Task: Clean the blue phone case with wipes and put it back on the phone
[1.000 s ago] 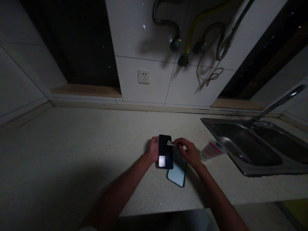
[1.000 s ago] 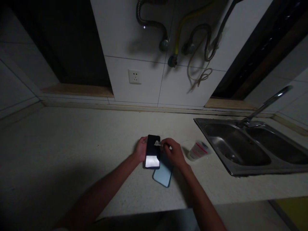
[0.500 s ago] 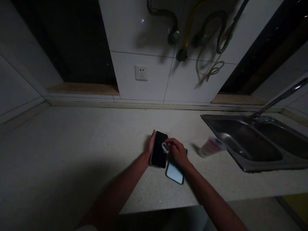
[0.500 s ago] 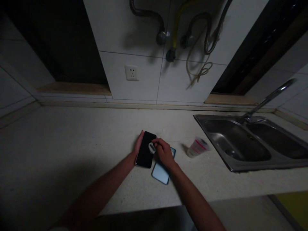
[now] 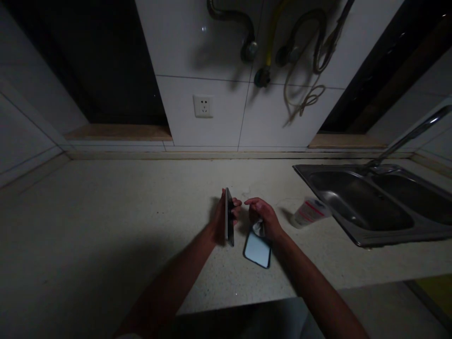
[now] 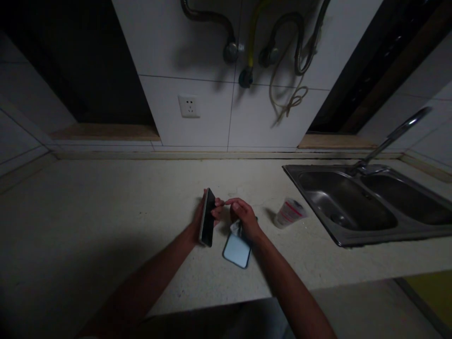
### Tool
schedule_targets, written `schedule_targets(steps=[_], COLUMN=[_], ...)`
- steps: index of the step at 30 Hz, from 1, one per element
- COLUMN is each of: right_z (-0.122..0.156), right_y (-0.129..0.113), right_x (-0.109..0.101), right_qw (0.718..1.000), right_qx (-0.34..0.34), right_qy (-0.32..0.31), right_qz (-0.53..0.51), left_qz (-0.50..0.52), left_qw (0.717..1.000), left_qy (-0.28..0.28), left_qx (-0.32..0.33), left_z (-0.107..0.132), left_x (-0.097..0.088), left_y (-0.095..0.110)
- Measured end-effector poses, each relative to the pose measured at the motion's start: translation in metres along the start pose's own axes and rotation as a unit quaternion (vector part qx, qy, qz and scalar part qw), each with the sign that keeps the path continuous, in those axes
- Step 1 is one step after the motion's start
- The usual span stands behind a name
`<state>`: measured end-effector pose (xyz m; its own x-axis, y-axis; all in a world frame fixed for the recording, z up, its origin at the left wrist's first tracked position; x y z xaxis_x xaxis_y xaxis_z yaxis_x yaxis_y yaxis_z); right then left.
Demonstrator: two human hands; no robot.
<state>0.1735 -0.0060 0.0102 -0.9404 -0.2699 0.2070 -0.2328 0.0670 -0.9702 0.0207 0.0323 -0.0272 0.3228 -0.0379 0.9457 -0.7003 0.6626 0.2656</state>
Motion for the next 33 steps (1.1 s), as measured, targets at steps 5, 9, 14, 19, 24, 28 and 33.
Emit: schedule_targets(steps=[5,9,14,19,24,28,33], right_z=[0.005,0.005,0.003,0.001,0.002,0.002,0.0], right_y=[0.004,0.003,0.002,0.005,0.01,0.008,-0.012], right_x=[0.009,0.007,0.0,-0.001,0.001,-0.001,-0.016], right_qw=[0.994,0.994,0.994,0.99,0.987,0.979,0.937], right_qx=[0.032,0.059,0.071,0.086,0.072,0.038,-0.078], right_qy=[-0.104,-0.074,0.024,0.059,0.08,0.091,0.245], right_qz=[0.033,0.053,0.078,0.096,0.115,0.177,0.238], left_qz=[-0.006,-0.011,-0.027,0.007,0.049,0.043,0.019], left_qw=[0.998,0.997,0.997,0.998,0.995,0.996,0.998], left_qy=[0.062,0.063,0.008,-0.037,-0.06,-0.042,-0.026], left_qx=[0.022,0.042,0.069,0.052,0.06,0.072,0.059], left_z=[0.002,-0.002,-0.002,0.002,0.003,0.003,0.002], left_x=[0.012,0.011,0.011,0.015,0.016,0.015,0.013], left_y=[-0.006,-0.01,-0.01,-0.005,-0.004,-0.005,-0.004])
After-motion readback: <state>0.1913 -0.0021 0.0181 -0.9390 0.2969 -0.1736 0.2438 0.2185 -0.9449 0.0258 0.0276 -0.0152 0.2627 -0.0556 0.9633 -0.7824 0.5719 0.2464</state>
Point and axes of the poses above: each hand's wrist, its own z-axis away from the middle knuckle, its own x-axis out of the palm, y = z × x, the point moved 2 cm from there along -z, towards the middle knuckle, and after that the axes turned 5 degrees about -y, right-handed, at the moved point
